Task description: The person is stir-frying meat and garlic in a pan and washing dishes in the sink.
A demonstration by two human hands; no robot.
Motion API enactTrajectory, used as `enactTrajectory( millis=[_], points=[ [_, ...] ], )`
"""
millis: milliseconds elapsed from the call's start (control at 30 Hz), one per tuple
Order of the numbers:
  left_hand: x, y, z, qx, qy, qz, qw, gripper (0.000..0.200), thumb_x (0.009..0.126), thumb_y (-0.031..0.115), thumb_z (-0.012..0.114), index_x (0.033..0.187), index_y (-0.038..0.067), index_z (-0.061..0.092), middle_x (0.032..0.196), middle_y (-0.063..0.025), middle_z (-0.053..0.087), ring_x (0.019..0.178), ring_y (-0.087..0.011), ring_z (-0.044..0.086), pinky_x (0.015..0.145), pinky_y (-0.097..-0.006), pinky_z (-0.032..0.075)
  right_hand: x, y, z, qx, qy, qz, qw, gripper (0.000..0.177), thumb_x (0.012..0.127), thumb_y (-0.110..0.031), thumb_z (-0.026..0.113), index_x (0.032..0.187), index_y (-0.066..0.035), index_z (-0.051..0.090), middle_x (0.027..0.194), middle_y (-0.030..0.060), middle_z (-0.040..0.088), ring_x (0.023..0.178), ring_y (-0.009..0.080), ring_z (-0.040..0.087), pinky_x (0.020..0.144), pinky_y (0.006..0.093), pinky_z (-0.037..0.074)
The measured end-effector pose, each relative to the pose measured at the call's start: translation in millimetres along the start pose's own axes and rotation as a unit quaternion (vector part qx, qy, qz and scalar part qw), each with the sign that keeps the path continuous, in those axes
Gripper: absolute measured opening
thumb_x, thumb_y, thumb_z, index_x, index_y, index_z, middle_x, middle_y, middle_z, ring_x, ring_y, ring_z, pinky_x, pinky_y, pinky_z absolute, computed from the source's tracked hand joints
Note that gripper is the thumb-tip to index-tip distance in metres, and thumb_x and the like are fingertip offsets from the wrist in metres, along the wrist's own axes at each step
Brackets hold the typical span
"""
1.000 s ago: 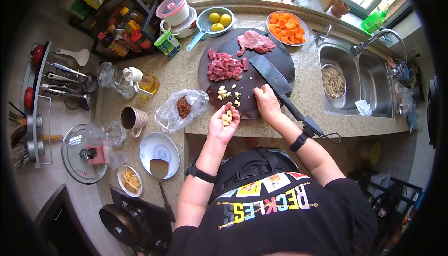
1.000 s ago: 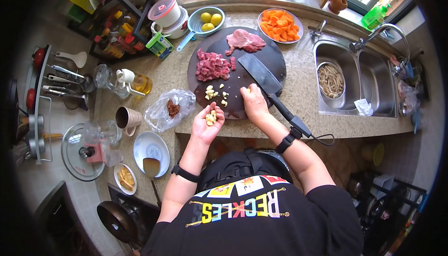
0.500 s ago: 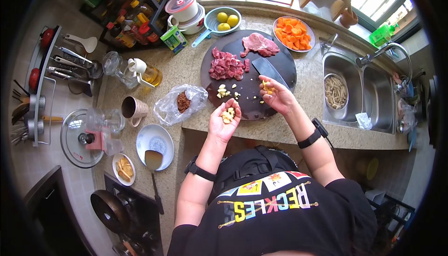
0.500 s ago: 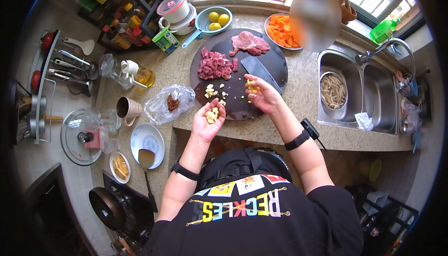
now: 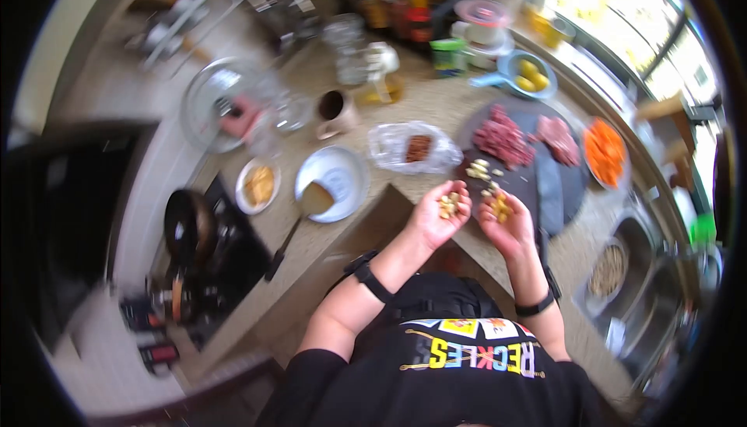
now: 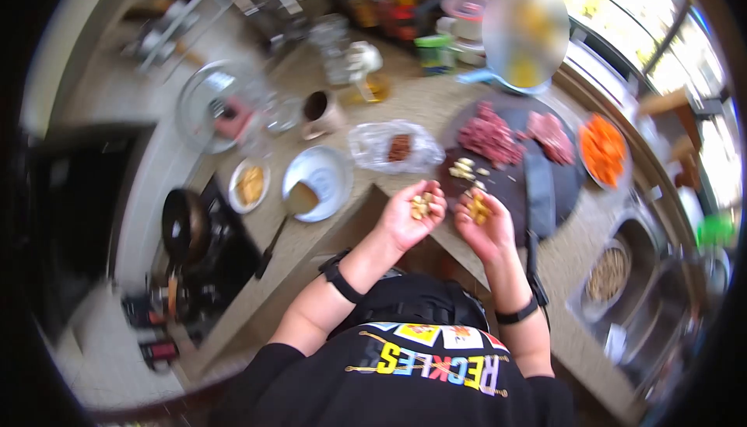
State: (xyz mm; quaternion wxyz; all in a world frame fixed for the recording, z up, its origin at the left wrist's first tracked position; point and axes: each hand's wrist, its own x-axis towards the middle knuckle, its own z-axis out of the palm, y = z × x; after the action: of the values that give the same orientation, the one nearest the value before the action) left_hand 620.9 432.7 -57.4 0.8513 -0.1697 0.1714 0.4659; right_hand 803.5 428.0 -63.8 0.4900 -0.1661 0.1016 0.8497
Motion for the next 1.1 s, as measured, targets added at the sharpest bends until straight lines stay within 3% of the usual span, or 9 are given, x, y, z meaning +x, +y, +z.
enactTrajectory(
  millis=[300,667,800,900,933,1000,1033,1067,1100],
  points=[
    [-201,83,-1,-0.041,-0.026,0.240,0.970,0.022,0.094,0.021,0.050,0.081,0.004,0.053,0.073,-0.0061,0.052,0.065,-0.0137,0.048,0.042,-0.0177,0.034,16,94,35,-0.115,-0.016,0.196,0.974,0.012,0.086,-0.015,0.049,0.090,-0.005,0.054,0.080,0.0065,0.049,0.072,0.0181,0.045,0.060,0.0263,0.042],
    [-507,218,-66,0.073,0.055,0.576,0.812,0.027,0.096,0.027,0.047,0.083,0.005,0.054,0.073,-0.0055,0.050,0.058,-0.0121,0.046,0.038,-0.0177,0.031,15,258,40,-0.176,0.023,0.273,0.946,0.012,0.087,-0.015,0.048,0.090,-0.005,0.054,0.080,0.0062,0.050,0.071,0.0177,0.046,0.059,0.0262,0.043],
    [-541,286,-85,0.162,0.148,0.640,0.737,0.027,0.096,0.026,0.048,0.085,0.002,0.055,0.071,-0.0032,0.050,0.055,-0.0099,0.046,0.042,-0.0198,0.034,3,316,37,-0.159,0.012,0.265,0.951,0.013,0.088,-0.016,0.047,0.091,-0.005,0.054,0.081,0.0062,0.051,0.070,0.0177,0.046,0.059,0.0261,0.043],
    [-534,332,-100,0.276,0.324,0.664,0.615,0.030,0.092,0.032,0.054,0.092,0.003,0.058,0.073,-0.0031,0.052,0.059,-0.0106,0.048,0.048,-0.0219,0.038,-13,337,35,-0.139,0.013,0.232,0.963,0.012,0.087,-0.016,0.048,0.091,-0.005,0.053,0.080,0.0055,0.048,0.070,0.0168,0.045,0.059,0.0252,0.042],
    [-533,346,-105,0.281,0.318,0.660,0.620,0.030,0.092,0.032,0.054,0.092,0.003,0.058,0.073,-0.0031,0.052,0.059,-0.0106,0.048,0.048,-0.0219,0.038,-18,341,34,-0.132,0.005,0.219,0.967,0.012,0.087,-0.015,0.048,0.091,-0.005,0.052,0.079,0.0052,0.047,0.069,0.0163,0.044,0.059,0.0247,0.042],
    [-528,371,-111,0.352,0.405,0.608,0.586,0.047,0.092,0.045,0.051,0.107,0.001,0.056,0.092,-0.0085,0.058,0.074,-0.0122,0.055,0.061,-0.0247,0.045,-27,339,31,-0.140,0.018,0.183,0.973,0.012,0.087,-0.015,0.048,0.091,-0.005,0.052,0.079,0.0050,0.047,0.069,0.0156,0.044,0.058,0.0241,0.041],
    [-524,385,-114,0.349,0.412,0.575,0.615,0.073,0.088,0.059,0.047,0.129,-0.002,0.044,0.126,-0.0156,0.050,0.112,-0.0194,0.050,0.092,-0.0344,0.041,-34,336,32,-0.152,0.035,0.152,0.976,0.012,0.087,-0.015,0.048,0.091,-0.005,0.051,0.079,0.0048,0.046,0.069,0.0150,0.043,0.057,0.0236,0.041],
    [-527,393,-114,0.347,0.429,0.626,0.551,0.061,0.090,0.053,0.049,0.122,0.001,0.052,0.109,-0.0107,0.060,0.096,-0.0172,0.056,0.084,-0.0317,0.045,-38,335,35,-0.138,0.034,0.151,0.978,0.011,0.087,-0.015,0.048,0.091,-0.005,0.052,0.079,0.0046,0.046,0.069,0.0143,0.043,0.057,0.0229,0.040],
    [-532,396,-115,0.372,0.398,0.615,0.570,0.068,0.090,0.054,0.046,0.128,-0.002,0.043,0.125,-0.0133,0.049,0.112,-0.0192,0.046,0.094,-0.0329,0.036,-39,333,38,-0.138,0.042,0.138,0.980,0.011,0.087,-0.014,0.048,0.091,-0.005,0.052,0.080,0.0045,0.047,0.069,0.0143,0.043,0.057,0.0228,0.040]
  ],
)
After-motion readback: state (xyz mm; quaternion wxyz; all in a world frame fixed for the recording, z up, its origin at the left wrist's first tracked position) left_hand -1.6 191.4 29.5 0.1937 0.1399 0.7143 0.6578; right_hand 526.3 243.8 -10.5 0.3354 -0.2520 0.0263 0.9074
